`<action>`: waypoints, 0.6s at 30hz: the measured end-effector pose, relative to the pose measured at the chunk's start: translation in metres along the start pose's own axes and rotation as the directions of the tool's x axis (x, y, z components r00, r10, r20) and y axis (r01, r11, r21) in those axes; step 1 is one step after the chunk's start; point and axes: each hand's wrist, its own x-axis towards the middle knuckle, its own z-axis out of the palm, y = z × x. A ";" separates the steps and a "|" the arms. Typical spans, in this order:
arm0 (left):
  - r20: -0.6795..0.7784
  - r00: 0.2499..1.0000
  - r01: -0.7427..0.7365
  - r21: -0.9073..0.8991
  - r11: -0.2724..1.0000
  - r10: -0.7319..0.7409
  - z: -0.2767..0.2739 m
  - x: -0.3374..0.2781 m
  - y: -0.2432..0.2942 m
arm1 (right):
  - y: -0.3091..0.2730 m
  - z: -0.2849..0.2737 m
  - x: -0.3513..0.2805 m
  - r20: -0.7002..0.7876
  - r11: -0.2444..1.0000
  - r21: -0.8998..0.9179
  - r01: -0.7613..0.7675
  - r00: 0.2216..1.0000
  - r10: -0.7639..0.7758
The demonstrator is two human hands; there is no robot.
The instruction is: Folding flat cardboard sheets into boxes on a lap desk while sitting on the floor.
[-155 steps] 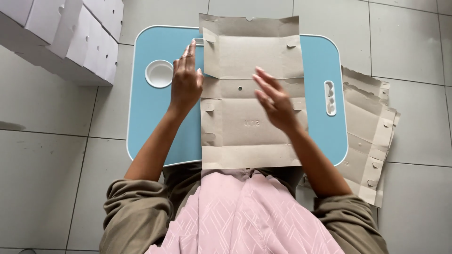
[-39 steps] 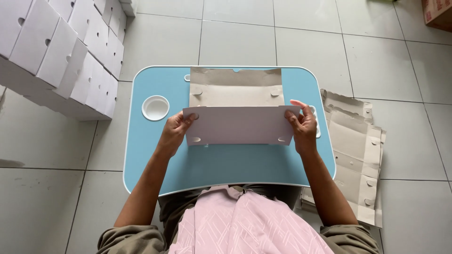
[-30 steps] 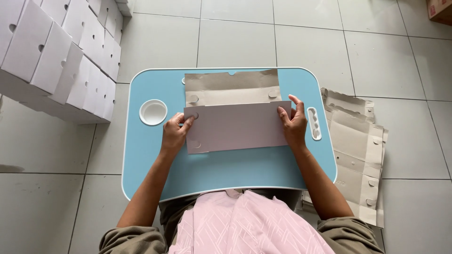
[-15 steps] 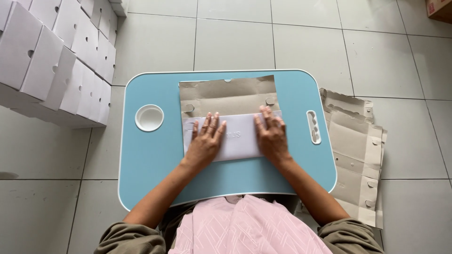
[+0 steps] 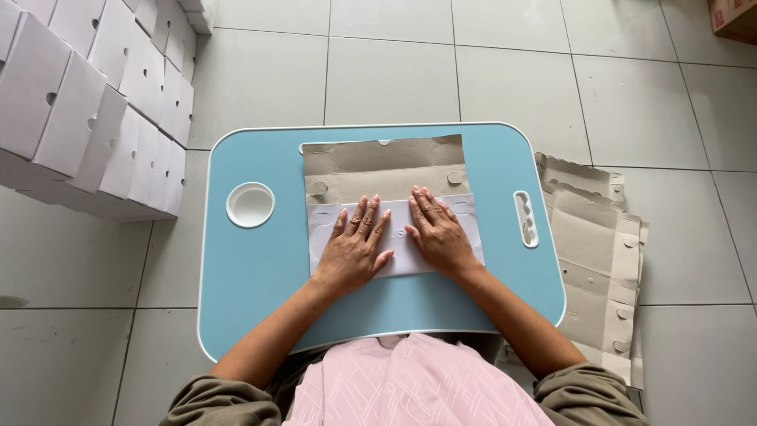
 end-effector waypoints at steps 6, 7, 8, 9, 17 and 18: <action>0.009 1.000 0.004 -0.031 1.000 -0.003 -0.004 0.000 0.002 | 0.023 0.023 0.033 -0.054 0.999 -0.036 0.005 0.999 -0.007; 0.011 1.000 0.007 -0.032 0.999 -0.007 -0.004 0.000 0.002 | 0.027 0.027 0.044 -0.052 0.999 -0.034 0.008 0.999 -0.009; 0.009 1.000 0.005 -0.028 1.000 -0.005 -0.004 0.000 0.002 | 0.031 0.032 0.055 -0.039 1.000 -0.017 -0.012 0.999 0.011; 0.006 1.000 0.004 -0.025 1.000 -0.004 -0.005 0.001 0.002 | 0.034 0.037 0.066 -0.027 1.000 0.000 -0.030 0.999 0.029; 0.005 1.000 0.012 -0.032 0.999 -0.012 -0.002 -0.001 0.001 | 0.047 0.045 0.124 0.020 0.993 0.063 -0.101 0.995 0.100; 0.005 1.000 0.010 -0.039 0.999 -0.010 -0.002 -0.001 0.001 | 0.048 0.045 0.126 -0.003 0.992 0.081 -0.101 0.995 0.102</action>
